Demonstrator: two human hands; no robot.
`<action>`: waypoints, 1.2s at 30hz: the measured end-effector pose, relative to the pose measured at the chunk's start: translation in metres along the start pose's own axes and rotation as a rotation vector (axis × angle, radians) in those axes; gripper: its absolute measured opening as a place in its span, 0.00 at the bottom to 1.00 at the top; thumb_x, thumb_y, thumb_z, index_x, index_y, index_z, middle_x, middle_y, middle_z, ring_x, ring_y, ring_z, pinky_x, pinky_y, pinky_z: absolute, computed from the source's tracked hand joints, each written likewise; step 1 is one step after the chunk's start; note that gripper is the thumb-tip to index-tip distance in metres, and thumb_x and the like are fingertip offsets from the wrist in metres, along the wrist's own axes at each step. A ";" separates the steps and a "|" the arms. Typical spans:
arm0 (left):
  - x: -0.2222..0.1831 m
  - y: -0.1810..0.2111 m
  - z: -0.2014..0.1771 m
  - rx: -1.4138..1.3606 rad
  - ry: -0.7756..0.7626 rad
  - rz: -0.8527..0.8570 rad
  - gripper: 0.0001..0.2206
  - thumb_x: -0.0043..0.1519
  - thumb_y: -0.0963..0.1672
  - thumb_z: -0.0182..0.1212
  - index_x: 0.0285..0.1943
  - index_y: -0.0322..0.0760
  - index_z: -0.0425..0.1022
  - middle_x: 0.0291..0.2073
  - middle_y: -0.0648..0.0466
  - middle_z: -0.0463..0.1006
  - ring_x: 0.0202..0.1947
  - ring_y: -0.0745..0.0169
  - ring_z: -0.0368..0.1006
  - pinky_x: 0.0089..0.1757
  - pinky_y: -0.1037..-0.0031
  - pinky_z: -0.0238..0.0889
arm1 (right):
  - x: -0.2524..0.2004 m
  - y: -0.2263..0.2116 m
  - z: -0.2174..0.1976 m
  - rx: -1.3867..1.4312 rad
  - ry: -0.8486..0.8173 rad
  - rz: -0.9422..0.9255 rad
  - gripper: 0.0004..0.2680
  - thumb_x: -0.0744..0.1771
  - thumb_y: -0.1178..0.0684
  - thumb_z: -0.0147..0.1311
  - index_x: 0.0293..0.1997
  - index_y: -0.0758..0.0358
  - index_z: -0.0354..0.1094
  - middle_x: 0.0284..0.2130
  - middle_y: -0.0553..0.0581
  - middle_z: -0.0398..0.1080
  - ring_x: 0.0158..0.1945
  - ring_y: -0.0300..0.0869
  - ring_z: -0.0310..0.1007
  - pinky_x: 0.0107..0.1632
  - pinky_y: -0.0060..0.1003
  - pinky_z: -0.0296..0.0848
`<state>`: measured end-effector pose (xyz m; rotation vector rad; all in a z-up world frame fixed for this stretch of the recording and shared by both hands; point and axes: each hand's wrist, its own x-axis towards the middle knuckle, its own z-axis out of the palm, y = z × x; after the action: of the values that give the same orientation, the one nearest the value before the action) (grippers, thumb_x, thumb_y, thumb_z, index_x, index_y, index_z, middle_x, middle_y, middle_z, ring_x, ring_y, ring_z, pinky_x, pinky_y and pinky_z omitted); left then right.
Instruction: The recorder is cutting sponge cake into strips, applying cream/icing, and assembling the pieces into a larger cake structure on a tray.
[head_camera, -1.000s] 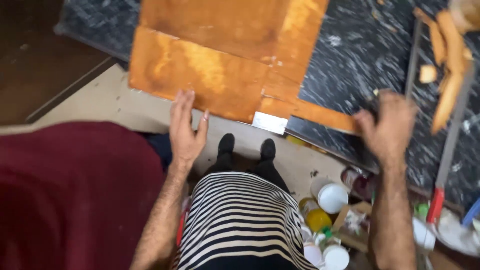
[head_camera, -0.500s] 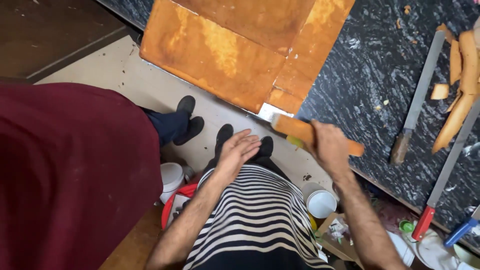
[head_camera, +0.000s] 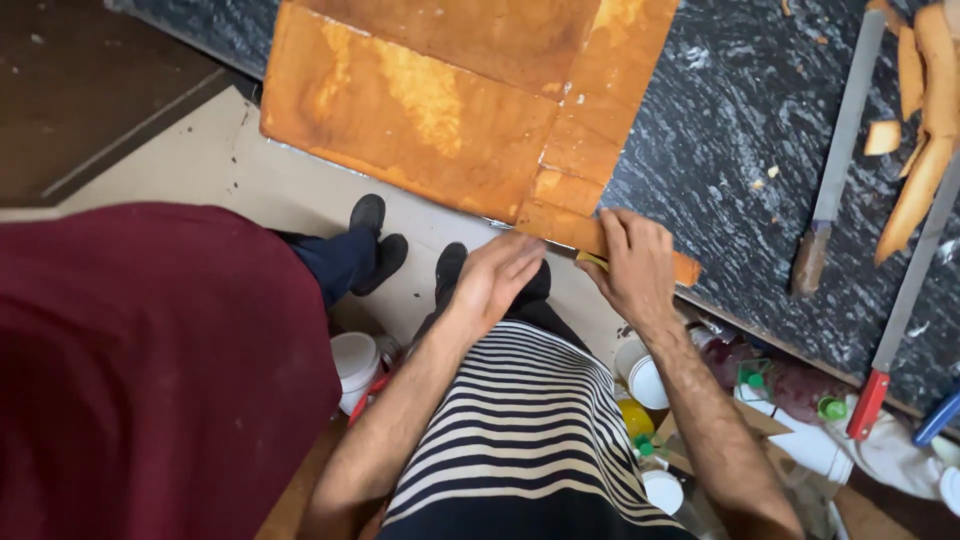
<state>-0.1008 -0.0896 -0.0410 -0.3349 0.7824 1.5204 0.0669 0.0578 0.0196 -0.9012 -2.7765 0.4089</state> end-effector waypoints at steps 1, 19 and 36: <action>-0.010 0.001 0.005 0.143 0.067 0.014 0.18 0.65 0.41 0.58 0.62 0.28 0.65 0.58 0.43 0.73 0.61 0.47 0.72 0.60 0.61 0.67 | -0.005 0.001 -0.004 -0.005 0.004 -0.006 0.28 0.58 0.47 0.70 0.61 0.68 0.64 0.54 0.64 0.68 0.56 0.57 0.67 0.56 0.53 0.63; 0.026 0.038 0.042 2.393 -0.544 1.018 0.36 0.59 0.48 0.67 0.77 0.32 0.58 0.79 0.49 0.51 0.79 0.51 0.45 0.72 0.55 0.40 | -0.112 0.143 -0.019 0.067 0.390 0.787 0.08 0.72 0.60 0.46 0.56 0.71 0.63 0.39 0.68 0.69 0.43 0.58 0.71 0.51 0.53 0.68; 0.069 0.035 0.034 2.460 -0.608 1.175 0.26 0.71 0.44 0.52 0.80 0.32 0.59 0.81 0.50 0.48 0.80 0.49 0.43 0.74 0.53 0.36 | -0.052 -0.167 0.058 0.389 0.203 1.080 0.11 0.71 0.54 0.51 0.55 0.70 0.58 0.31 0.77 0.72 0.34 0.71 0.73 0.34 0.60 0.69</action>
<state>-0.1351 -0.0131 -0.0507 2.5138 1.7245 0.3561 0.0018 -0.1142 0.0133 -2.0838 -1.6975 0.8809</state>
